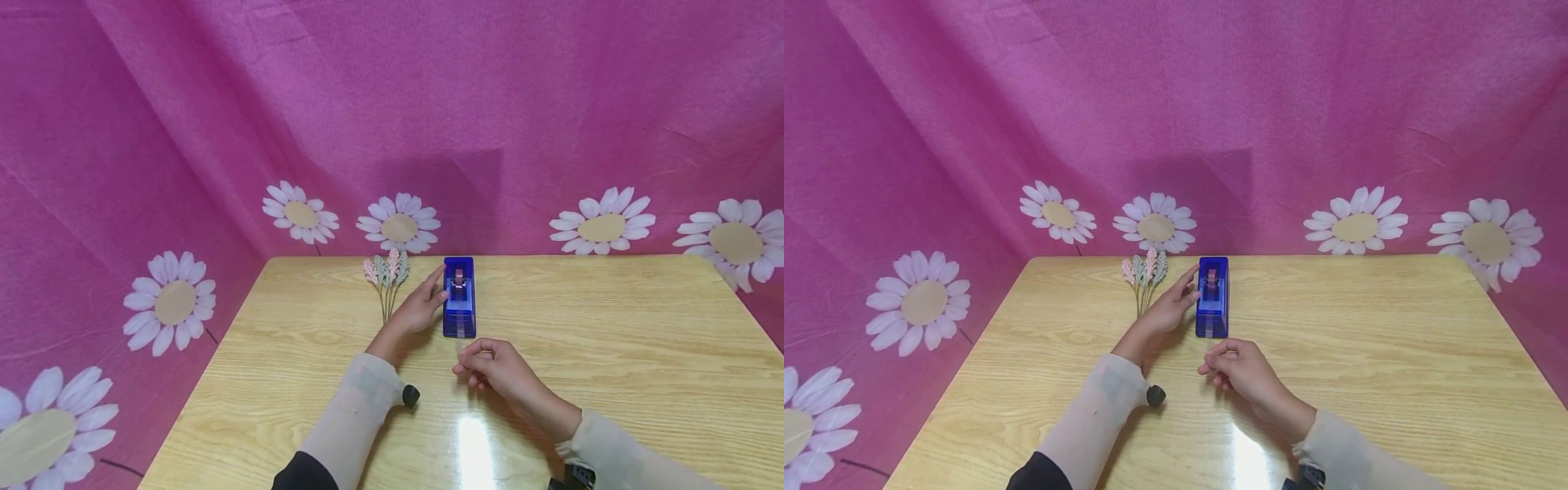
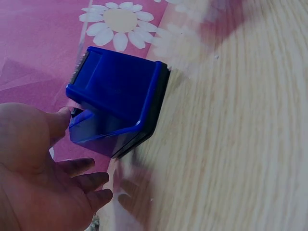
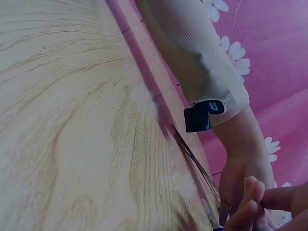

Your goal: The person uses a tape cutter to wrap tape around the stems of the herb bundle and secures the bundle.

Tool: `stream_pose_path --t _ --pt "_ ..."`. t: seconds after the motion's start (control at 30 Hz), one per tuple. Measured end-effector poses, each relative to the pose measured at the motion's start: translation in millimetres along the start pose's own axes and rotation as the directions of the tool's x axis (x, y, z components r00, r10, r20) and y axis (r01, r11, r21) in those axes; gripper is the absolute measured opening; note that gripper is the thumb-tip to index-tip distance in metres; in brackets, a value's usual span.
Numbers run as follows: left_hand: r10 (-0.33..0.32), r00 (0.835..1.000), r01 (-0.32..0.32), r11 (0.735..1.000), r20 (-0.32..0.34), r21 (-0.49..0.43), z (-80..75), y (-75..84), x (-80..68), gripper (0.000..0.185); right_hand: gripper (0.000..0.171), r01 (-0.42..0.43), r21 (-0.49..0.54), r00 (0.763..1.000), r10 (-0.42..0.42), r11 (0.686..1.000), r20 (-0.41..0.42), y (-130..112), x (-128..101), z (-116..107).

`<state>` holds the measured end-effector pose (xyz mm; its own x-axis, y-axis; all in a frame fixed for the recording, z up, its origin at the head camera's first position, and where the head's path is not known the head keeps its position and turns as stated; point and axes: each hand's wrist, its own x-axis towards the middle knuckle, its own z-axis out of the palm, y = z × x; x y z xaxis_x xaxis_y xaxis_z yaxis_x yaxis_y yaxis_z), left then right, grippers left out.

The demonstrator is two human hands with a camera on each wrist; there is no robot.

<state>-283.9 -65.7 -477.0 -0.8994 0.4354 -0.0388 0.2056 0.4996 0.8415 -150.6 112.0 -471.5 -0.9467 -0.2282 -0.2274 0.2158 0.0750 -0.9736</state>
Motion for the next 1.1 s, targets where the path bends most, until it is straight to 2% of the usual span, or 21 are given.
stream_pose_path --t 0.1,0.4,0.57,0.83,1.1 --pt "-0.014 1.000 0.014 1.000 -0.006 0.002 -3.3 -1.6 -3.3 0.059 0.021 -0.001 -0.002 1.000 0.001 1.000 -0.007 0 0 0" --pt "0.039 0.999 -0.037 0.998 -0.021 0.057 -18.9 -0.3 -10.7 0.060 0.023 -0.004 0.004 1.000 0.004 1.000 -0.005 -1 -1 1" --pt "0.037 0.999 -0.035 0.997 -0.026 0.063 -26.6 -1.3 -15.6 0.060 0.024 0.006 -0.001 1.000 -0.006 1.000 0.007 -1 -2 -1" --pt "0.007 0.996 0.000 0.997 -0.089 0.077 -35.1 -8.3 -26.4 0.060 0.024 0.007 0.000 1.000 -0.007 1.000 0.015 0 -2 -2" --pt "0.020 0.985 -0.007 0.997 -0.169 0.079 -40.6 -18.8 -38.3 0.058 0.023 0.010 0.000 1.000 -0.010 1.000 0.021 0 -2 -4"
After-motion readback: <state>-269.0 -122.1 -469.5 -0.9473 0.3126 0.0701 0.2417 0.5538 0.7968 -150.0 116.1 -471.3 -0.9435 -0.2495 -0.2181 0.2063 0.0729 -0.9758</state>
